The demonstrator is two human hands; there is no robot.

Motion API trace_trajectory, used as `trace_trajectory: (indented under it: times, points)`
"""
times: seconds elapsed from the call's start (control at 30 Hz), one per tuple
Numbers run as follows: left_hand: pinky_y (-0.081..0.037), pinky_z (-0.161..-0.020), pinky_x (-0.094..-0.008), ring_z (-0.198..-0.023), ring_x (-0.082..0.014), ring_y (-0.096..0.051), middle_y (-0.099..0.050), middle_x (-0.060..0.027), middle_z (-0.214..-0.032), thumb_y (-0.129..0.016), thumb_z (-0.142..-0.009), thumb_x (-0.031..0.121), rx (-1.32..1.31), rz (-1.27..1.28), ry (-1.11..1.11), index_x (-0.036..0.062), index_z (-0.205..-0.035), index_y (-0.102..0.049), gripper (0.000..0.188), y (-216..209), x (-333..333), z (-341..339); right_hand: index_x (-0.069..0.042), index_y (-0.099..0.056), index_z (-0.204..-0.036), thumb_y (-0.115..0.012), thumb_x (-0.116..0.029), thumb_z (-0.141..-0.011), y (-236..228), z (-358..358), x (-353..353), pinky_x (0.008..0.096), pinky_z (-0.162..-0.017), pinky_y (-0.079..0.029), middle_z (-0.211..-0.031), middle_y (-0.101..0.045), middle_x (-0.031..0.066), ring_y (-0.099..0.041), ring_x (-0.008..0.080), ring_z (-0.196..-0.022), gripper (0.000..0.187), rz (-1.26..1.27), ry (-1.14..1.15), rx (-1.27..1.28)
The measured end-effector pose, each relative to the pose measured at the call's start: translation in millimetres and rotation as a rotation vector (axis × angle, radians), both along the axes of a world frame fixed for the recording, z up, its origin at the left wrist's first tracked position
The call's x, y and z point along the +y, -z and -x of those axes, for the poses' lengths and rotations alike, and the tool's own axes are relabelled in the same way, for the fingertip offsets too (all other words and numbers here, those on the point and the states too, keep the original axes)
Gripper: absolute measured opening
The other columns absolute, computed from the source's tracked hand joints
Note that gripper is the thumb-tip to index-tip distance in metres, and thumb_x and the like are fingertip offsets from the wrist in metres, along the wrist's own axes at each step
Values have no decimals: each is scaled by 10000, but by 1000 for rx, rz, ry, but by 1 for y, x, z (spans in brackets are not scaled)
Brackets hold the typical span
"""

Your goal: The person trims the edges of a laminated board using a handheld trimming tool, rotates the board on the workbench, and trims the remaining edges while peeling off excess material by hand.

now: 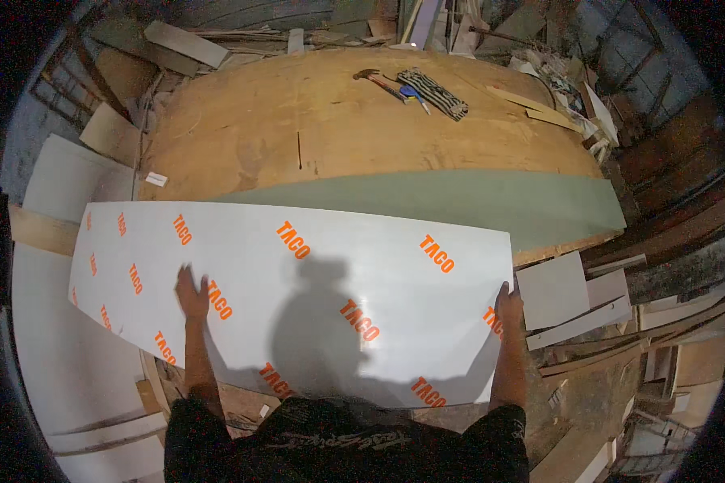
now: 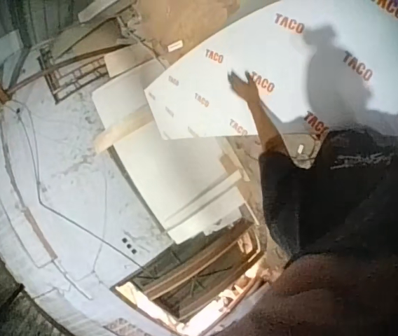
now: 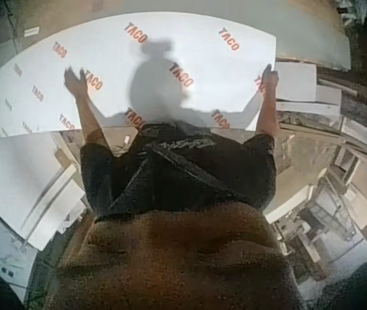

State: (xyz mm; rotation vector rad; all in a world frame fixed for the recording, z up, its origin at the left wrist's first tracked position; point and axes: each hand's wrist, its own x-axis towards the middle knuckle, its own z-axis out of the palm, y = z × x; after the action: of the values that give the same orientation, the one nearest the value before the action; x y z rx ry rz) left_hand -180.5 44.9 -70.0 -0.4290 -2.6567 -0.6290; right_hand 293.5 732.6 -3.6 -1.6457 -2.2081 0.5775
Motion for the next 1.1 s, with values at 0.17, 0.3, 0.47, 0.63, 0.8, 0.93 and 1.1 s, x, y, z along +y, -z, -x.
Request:
trace_trajectory:
  times: [0.17, 0.3, 0.47, 0.63, 0.8, 0.93, 1.1]
  points:
    - [-461, -1017, -490, -1143, -392, -610, -685, -220, -1155, -756, -870, 463, 169, -179, -330, -70, -1241, -626, 662, 49, -180, -67, 67, -566, -1163, -635, -410, -931, 20, -51, -56, 496, -866, -501, -1019, -656, 295, -640, 446, -992, 535, -327, -8, -1]
    - [-475, -1006, -477, -1138, -307, -589, -580, -133, -1261, -573, -999, 385, -236, -506, -473, 17, -1367, -494, 526, 53, -238, -135, 24, -559, -1176, -598, -329, -950, -4, -79, -131, 523, -829, -509, -1042, -645, 278, -645, 459, -943, 421, -308, 55, -70]
    - [-473, -1008, -476, -1127, -309, -593, -597, -123, -1234, -568, -995, 406, -329, -417, -427, 35, -1341, -524, 509, 61, -155, -187, -28, -528, -1365, -594, -302, -974, 19, -164, -208, 467, -928, -479, -1256, -616, 251, -622, 424, -1054, 482, 26, 397, -28]
    - [-471, -1010, -475, -1116, -312, -597, -614, -112, -1206, -563, -991, 426, -545, -587, -293, 53, -1315, -553, 495, 65, -98, -241, -2, -568, -1249, -515, -531, -992, 96, -160, -297, 461, -830, -485, -1093, -623, 143, -609, 304, -961, 591, 387, 1018, 1029]
    - [-469, -1012, -474, -1105, -315, -601, -631, -102, -1178, -558, -986, 447, -823, -889, -178, 70, -1289, -583, 483, 62, -55, -259, -16, -644, -1185, -488, -503, -1012, 100, -68, -356, 414, -827, -526, -1151, -652, 146, -641, 278, -995, 540, 598, 890, 1528]
    - [-468, -1014, -474, -1096, -317, -605, -645, -93, -1156, -554, -983, 463, -934, -1222, -275, 85, -1268, -606, 477, 63, -103, -275, 83, -618, -1196, -472, -432, -1043, -26, -41, -375, 439, -813, -535, -1099, -642, 241, -658, 334, -921, 557, 641, 513, 551]
    - [-466, -1016, -473, -1085, -319, -609, -662, -83, -1128, -549, -979, 483, -1130, -1519, -205, 102, -1242, -636, 471, 42, -101, -262, 110, -531, -1273, -459, -527, -1030, 109, -79, -317, 449, -832, -509, -1127, -646, 238, -622, 304, -945, 686, 351, 1069, 552]
